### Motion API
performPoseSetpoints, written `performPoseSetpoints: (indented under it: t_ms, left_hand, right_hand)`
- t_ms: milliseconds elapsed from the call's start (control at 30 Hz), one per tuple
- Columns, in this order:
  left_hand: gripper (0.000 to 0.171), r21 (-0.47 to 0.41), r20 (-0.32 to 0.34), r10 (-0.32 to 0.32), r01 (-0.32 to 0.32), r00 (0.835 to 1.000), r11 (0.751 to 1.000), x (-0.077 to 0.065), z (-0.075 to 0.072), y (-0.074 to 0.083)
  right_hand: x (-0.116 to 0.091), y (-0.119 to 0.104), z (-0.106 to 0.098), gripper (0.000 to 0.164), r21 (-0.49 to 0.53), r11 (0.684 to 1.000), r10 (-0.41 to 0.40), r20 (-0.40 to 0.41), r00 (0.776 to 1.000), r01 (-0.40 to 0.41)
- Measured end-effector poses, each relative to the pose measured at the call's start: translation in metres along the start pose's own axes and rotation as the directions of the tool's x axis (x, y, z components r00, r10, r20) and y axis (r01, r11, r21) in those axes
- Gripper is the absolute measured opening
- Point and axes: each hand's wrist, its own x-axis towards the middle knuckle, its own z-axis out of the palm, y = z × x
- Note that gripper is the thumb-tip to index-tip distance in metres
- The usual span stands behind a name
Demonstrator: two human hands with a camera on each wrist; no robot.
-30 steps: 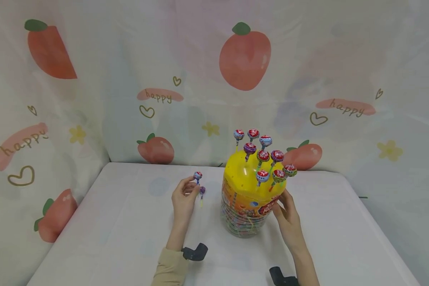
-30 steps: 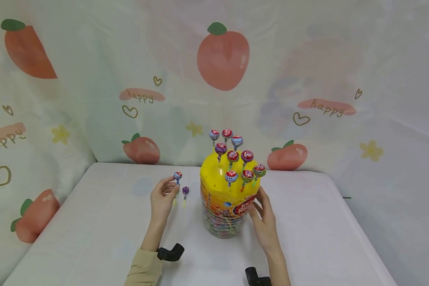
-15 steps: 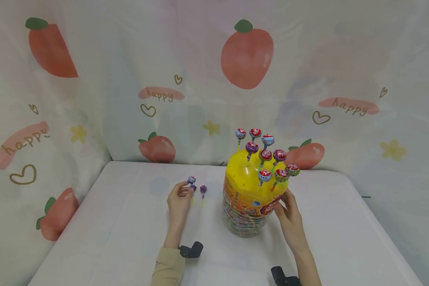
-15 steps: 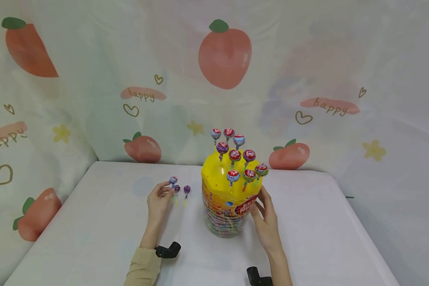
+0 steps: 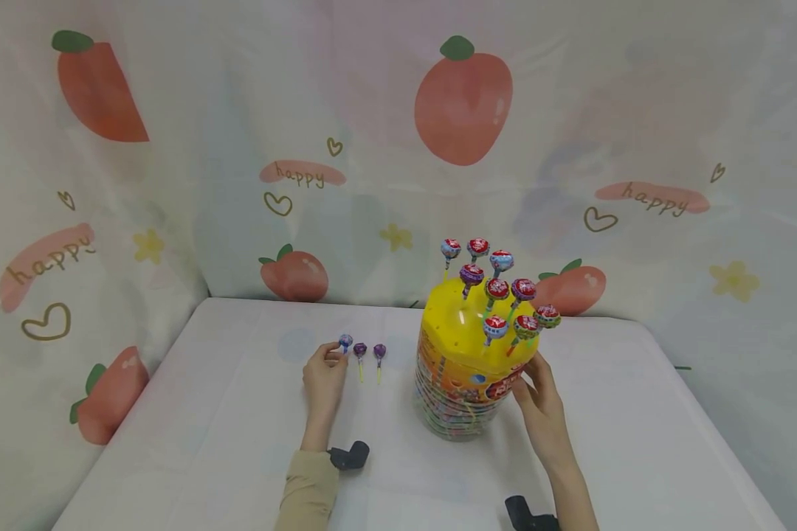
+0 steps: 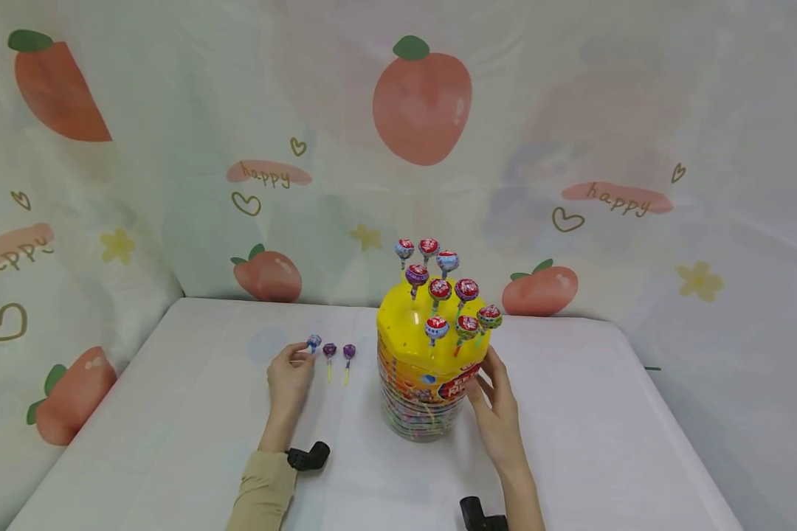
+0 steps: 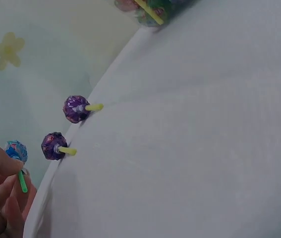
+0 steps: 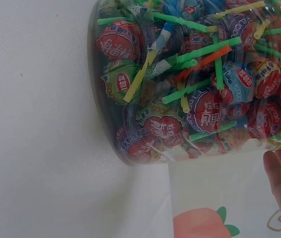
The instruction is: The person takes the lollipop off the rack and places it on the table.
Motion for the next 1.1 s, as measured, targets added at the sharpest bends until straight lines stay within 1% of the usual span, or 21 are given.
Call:
performPoseSetpoints:
  t_ms: [167, 333, 467, 800, 1100]
  left_hand:
    - [0.023, 0.107, -0.016, 0.052, -0.050, 0.999, 0.993, -0.0002, 0.0016, -0.0036]
    - [0.021, 0.166, -0.031, 0.090, -0.084, 0.995, 0.983, 0.0004, 0.0029, -0.0059]
    - [0.021, 0.198, -0.023, 0.100, -0.093, 0.995, 0.976, 0.0019, 0.0045, -0.0080]
    - [0.023, 0.220, 0.005, 0.074, -0.073, 0.997, 0.973, 0.0029, 0.0053, -0.0067]
    - [0.024, 0.198, 0.022, 0.053, -0.056, 0.998, 0.979, 0.0010, 0.0044, -0.0060]
  right_hand:
    - [0.0000, 0.0006, -0.0004, 0.056, -0.009, 1.000, 0.002, 0.003, 1.000, -0.002]
    - [-0.0001, 0.0006, -0.0001, 0.056, -0.011, 1.000, -0.001, 0.003, 1.000, 0.001]
    - [0.0000, -0.0002, 0.0000, 0.056, -0.016, 1.000, -0.006, 0.000, 1.000, 0.006]
    - [0.0005, -0.0010, -0.0005, 0.056, -0.015, 1.000, -0.002, 0.004, 1.000, 0.002]
    - [0.0003, -0.0013, 0.0001, 0.056, -0.020, 1.000, 0.017, 0.009, 1.000, -0.017]
